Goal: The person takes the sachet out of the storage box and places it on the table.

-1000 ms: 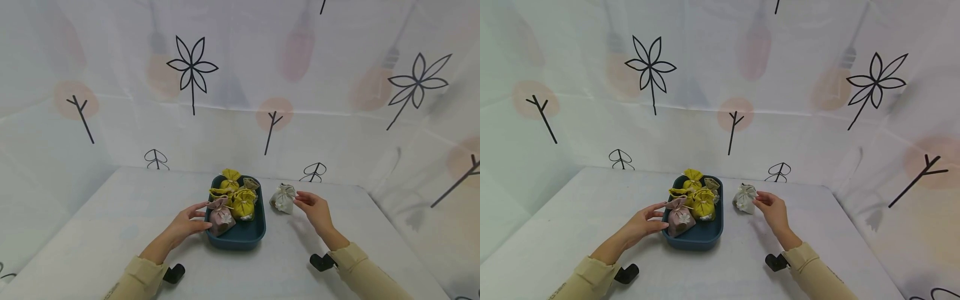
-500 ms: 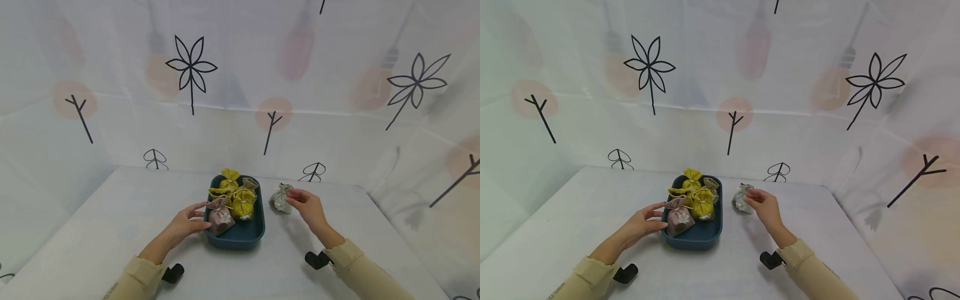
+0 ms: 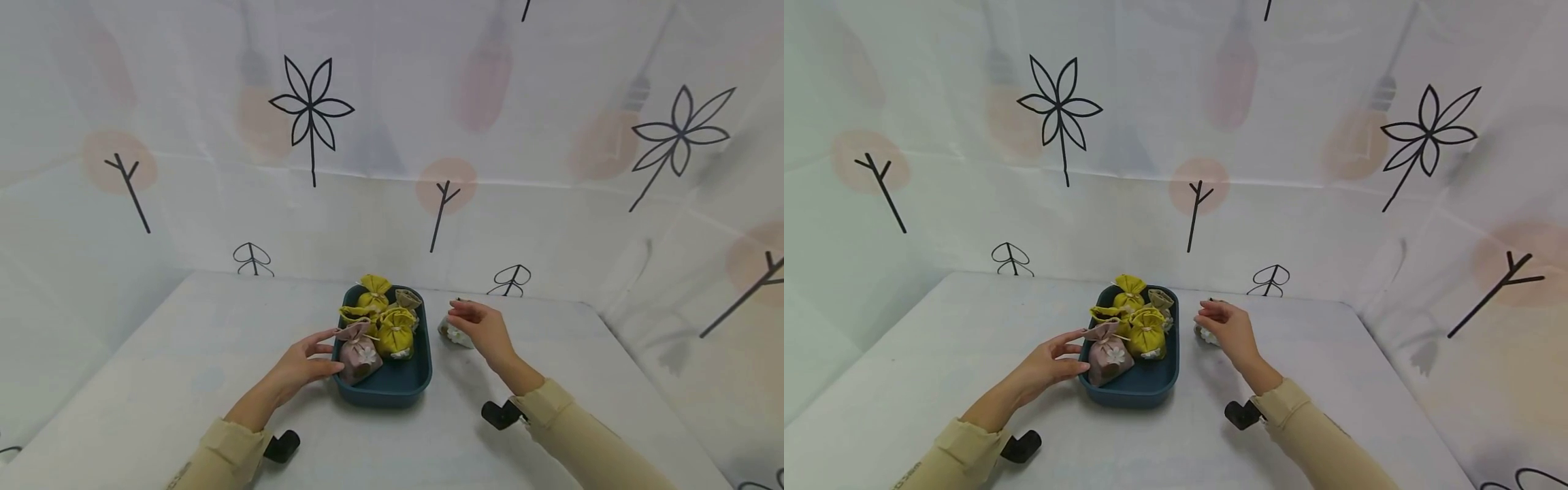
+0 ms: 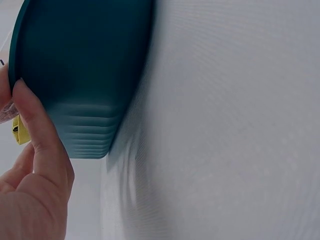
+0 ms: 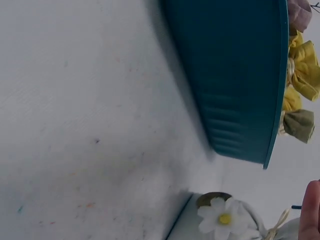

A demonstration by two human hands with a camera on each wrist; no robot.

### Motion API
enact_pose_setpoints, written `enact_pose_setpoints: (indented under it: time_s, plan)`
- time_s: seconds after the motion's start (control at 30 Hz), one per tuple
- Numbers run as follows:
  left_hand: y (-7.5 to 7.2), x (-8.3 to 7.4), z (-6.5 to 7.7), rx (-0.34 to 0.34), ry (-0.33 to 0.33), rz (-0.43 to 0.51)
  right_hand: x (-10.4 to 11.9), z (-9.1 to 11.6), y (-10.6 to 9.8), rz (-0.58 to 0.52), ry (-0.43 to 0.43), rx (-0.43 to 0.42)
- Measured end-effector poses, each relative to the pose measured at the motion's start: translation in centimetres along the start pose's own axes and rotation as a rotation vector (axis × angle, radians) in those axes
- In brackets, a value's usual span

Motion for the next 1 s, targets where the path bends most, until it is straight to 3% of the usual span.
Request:
enact_pose_setpoints:
  time_s: [0.57,1.0]
  plan:
    - [0.0,-0.1,0.1,0.000,0.000,0.000,1.0,-1.3,3.8,0.033,0.039,0.103]
    - [0.0,-0.2,0.2,0.008,0.019,0.015,1.9,-1.8,6.8,0.040,0.045,0.276]
Point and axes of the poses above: each hand's wrist, its own z-axis away from the middle knuckle, its own y-axis out of the palm, x = y × z, the point moved 10 cm from there along -z, towards the middle knuckle, and after that the axes turned 12 degrees about -z, right-handed, at the moved point
